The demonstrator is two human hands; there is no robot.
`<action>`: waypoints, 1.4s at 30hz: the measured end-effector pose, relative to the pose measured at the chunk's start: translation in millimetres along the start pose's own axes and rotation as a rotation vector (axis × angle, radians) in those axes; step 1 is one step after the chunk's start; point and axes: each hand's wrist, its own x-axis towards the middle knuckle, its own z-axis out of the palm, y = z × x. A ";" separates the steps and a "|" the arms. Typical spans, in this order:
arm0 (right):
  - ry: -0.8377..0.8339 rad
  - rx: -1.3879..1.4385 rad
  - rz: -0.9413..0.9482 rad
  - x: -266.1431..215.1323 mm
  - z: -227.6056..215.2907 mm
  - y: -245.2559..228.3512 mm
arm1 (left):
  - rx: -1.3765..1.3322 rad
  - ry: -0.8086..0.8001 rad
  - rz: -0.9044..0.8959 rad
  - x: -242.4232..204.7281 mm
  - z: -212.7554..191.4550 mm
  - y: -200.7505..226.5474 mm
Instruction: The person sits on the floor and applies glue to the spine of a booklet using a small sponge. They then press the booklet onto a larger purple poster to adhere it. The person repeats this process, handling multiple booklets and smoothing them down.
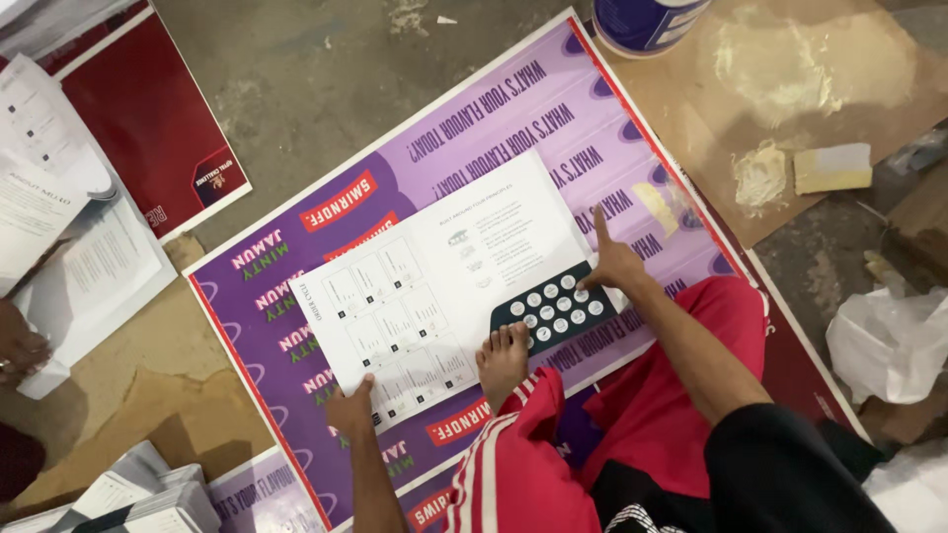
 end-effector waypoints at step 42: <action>0.559 0.900 0.254 -116.5 92.0 -5.2 | 0.603 -0.299 0.376 -114.9 87.3 97.9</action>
